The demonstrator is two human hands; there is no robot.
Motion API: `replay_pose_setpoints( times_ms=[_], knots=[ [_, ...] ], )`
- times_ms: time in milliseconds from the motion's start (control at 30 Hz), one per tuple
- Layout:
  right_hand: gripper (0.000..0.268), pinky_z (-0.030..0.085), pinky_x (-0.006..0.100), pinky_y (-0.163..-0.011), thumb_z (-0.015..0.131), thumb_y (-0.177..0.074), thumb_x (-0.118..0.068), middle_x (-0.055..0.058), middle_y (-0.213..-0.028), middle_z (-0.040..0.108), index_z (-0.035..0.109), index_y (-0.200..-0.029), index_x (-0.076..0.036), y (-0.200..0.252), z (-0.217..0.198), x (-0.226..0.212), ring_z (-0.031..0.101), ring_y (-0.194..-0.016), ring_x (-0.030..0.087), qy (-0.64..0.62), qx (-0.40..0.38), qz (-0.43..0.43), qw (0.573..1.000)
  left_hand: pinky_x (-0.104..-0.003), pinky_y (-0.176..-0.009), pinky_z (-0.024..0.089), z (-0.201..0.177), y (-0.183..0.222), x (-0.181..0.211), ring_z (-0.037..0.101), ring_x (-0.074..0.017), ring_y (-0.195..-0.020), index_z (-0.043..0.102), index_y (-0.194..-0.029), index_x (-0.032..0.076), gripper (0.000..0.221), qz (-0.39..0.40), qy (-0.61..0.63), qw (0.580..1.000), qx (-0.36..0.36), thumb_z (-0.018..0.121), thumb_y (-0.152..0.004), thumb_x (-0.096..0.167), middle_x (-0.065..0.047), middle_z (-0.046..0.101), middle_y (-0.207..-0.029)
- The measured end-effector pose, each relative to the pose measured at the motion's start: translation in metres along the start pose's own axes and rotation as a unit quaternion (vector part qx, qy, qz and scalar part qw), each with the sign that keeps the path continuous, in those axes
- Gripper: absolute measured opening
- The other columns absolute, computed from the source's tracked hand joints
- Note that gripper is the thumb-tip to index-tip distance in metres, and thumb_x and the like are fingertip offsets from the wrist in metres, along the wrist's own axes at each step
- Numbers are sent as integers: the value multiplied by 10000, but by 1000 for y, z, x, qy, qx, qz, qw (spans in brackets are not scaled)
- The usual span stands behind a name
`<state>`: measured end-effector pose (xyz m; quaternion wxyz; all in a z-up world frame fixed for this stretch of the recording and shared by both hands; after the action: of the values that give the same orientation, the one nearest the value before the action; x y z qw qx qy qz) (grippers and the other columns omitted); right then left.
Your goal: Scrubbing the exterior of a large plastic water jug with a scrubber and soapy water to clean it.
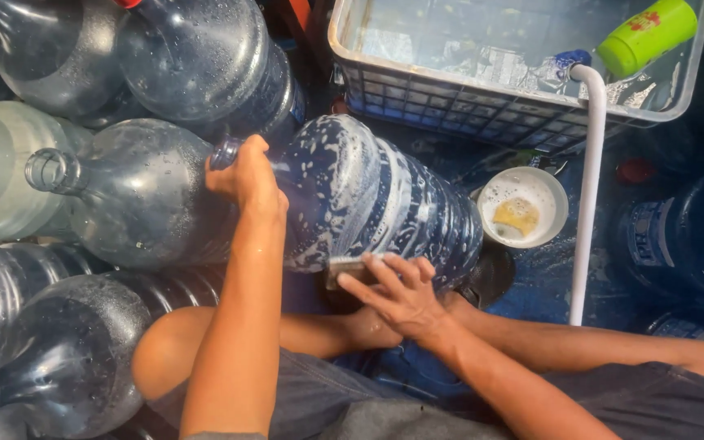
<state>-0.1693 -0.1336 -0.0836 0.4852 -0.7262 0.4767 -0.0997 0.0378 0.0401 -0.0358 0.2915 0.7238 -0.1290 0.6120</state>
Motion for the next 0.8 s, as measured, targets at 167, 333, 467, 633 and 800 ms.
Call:
replay_pose_setpoints(
  times_ms=[167, 333, 467, 633, 800],
  knots=[
    [349, 322, 428, -795, 458, -999, -109, 115, -1122, 610, 764, -1066, -261, -6, -8, 42, 539, -914, 282, 128, 24, -10, 991, -467, -1155, 377, -14, 3, 8, 514, -309, -1360, 345, -1432, -94, 947, -20, -6, 1000, 8, 811, -611, -14, -255, 440, -1343],
    [366, 317, 479, -903, 514, -985, -190, 118, -1303, 568, 727, -1233, -355, -3, 13, 8, 481, -1110, 335, 7, -3, -21, 1000, -559, -1194, 322, -7, 10, 15, 438, -373, -1427, 277, -1461, -88, 997, -21, -9, 1000, -6, 812, -628, 36, -280, 364, -1423],
    [345, 325, 444, -894, 502, -1006, -200, 107, -1251, 551, 687, -1278, -305, -3, -24, 49, 490, -1062, 309, -7, -59, 12, 998, -539, -1168, 348, -30, -3, 11, 457, -397, -1419, 295, -1444, -94, 1018, -52, -14, 998, -16, 863, -614, 58, -299, 416, -1397],
    [649, 308, 435, -808, 605, -772, -63, 105, -1175, 544, 664, -1386, -263, 22, -61, 158, 495, -960, 317, 299, -109, 106, 942, -312, -804, 511, -65, -13, 2, 685, -172, -791, 632, -875, 89, 362, 14, 129, 977, -170, 775, -582, -67, -55, 611, -751],
    [565, 398, 458, -801, 726, -741, -168, 97, -1084, 634, 719, -1294, -281, 112, -54, 238, 575, -971, 337, 336, -262, 232, 874, -309, -880, 533, -84, 11, 18, 672, -197, -884, 549, -953, 98, 449, 91, 181, 909, -365, 747, -590, -77, -57, 569, -794]
  ],
)
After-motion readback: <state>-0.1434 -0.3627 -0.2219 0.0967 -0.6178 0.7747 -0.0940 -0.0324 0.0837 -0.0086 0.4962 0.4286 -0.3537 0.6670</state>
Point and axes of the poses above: each hand's wrist, its own y-axis away from the middle knuckle, its own z-axis out of the palm, x = y × z, the point moved 2 cm from there along -y, towards the middle knuckle
